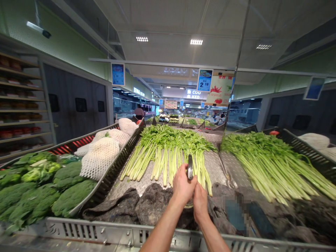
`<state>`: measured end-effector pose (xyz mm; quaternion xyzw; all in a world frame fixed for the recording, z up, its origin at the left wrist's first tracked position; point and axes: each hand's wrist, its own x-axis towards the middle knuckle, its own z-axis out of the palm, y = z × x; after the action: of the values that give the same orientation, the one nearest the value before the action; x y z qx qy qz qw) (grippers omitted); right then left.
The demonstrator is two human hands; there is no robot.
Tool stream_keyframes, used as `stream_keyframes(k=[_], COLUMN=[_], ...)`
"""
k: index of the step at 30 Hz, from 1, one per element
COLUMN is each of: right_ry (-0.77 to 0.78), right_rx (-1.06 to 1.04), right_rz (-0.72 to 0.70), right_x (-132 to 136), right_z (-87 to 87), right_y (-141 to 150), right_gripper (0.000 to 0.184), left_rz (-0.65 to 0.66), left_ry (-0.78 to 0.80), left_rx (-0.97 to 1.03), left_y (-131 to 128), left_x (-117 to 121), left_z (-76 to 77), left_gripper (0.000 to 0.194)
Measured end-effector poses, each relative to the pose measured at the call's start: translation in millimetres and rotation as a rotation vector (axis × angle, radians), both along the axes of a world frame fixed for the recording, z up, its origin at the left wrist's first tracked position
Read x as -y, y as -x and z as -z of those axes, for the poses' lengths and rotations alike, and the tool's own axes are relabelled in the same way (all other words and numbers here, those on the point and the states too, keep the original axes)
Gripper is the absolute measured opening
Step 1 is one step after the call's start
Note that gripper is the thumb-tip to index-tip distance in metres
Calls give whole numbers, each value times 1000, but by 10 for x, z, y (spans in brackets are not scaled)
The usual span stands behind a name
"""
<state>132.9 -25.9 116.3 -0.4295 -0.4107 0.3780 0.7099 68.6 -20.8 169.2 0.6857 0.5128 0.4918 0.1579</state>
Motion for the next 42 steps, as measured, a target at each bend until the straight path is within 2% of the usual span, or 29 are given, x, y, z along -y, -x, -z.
stream_keyframes(k=[4, 16, 25, 33, 42], right_ry=[0, -4, 14, -23, -56], right_rx=[11, -11, -10, -41, -30], right_rz=[-2, 86, 132, 145, 162], right_x=[-5, 7, 17, -42, -55], right_z=[50, 81, 124, 195, 288], right_y=[-41, -172, -210, -282, -325], right_gripper=[42, 39, 41, 40, 34], left_rz=[18, 143, 130, 186, 211], left_ry=[35, 14, 48, 42, 39], left_rx=[20, 39, 9, 61, 6], left_y=[-35, -150, -223, -264, -314], left_x=[13, -45, -39, -32, -30], left_z=[10, 89, 81, 87, 60], left_gripper=[39, 48, 36, 48, 44])
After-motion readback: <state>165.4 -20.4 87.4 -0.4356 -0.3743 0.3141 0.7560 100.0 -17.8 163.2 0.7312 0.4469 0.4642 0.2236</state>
